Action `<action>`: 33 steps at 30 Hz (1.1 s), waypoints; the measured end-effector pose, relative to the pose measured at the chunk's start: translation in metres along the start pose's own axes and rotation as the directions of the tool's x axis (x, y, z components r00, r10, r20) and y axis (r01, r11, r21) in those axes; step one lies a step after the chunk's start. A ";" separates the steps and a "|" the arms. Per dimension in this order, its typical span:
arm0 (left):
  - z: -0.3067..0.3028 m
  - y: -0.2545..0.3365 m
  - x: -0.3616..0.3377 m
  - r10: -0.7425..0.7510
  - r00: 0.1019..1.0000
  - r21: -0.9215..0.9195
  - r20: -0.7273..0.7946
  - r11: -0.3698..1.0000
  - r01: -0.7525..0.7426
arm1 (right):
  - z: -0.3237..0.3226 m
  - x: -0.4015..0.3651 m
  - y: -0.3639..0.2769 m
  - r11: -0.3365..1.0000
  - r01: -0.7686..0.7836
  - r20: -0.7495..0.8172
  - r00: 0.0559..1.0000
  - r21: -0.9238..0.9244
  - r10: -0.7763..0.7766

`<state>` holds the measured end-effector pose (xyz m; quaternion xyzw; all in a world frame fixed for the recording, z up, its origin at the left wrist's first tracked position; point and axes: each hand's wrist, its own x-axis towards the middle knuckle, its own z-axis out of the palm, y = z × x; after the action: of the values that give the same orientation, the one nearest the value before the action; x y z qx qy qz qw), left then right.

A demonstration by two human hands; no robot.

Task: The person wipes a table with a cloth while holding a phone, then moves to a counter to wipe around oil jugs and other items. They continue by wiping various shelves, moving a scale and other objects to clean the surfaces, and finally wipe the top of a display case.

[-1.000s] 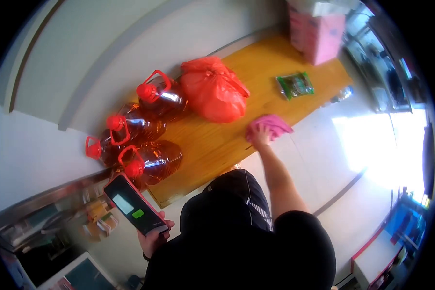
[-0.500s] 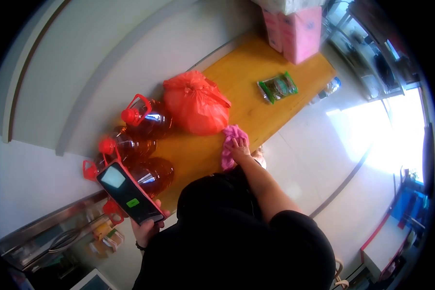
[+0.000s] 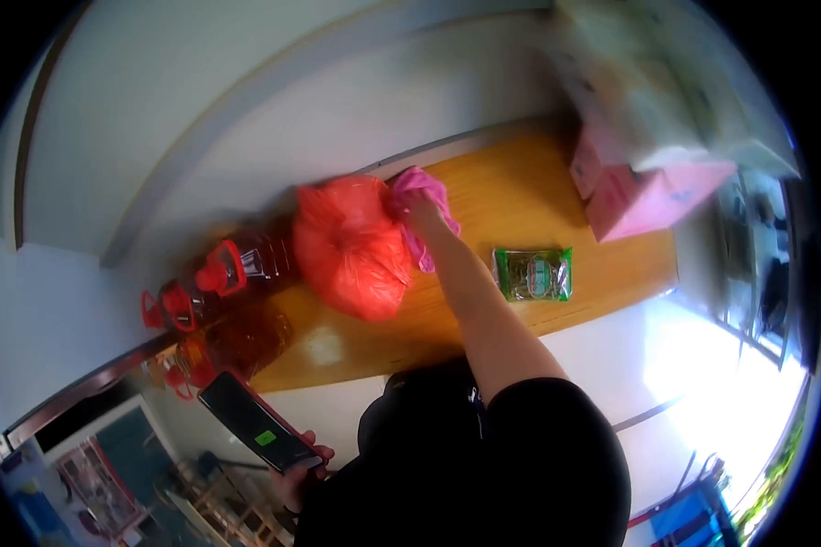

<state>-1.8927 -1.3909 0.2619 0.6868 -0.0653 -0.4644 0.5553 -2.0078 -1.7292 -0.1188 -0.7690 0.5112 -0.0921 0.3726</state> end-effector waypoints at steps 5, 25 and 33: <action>0.039 -0.010 -0.016 0.081 0.986 0.053 -0.148 0.996 -0.074 | 0.021 0.039 0.026 0.902 0.373 0.157 0.925 -0.217 -0.345; 0.084 -0.003 0.006 -0.049 0.996 -0.032 0.077 0.998 0.052 | -0.104 -0.003 0.121 0.683 -0.637 -0.027 0.738 -0.358 0.674; 0.070 -0.005 -0.010 0.060 0.993 -0.026 -0.099 0.998 -0.063 | 0.037 -0.022 0.007 0.857 0.141 0.070 0.990 -0.495 -0.122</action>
<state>-1.9503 -1.4319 0.2667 0.6983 -0.0520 -0.4137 0.5818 -2.0036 -1.6943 -0.1442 -0.8737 0.4570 0.0318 0.1635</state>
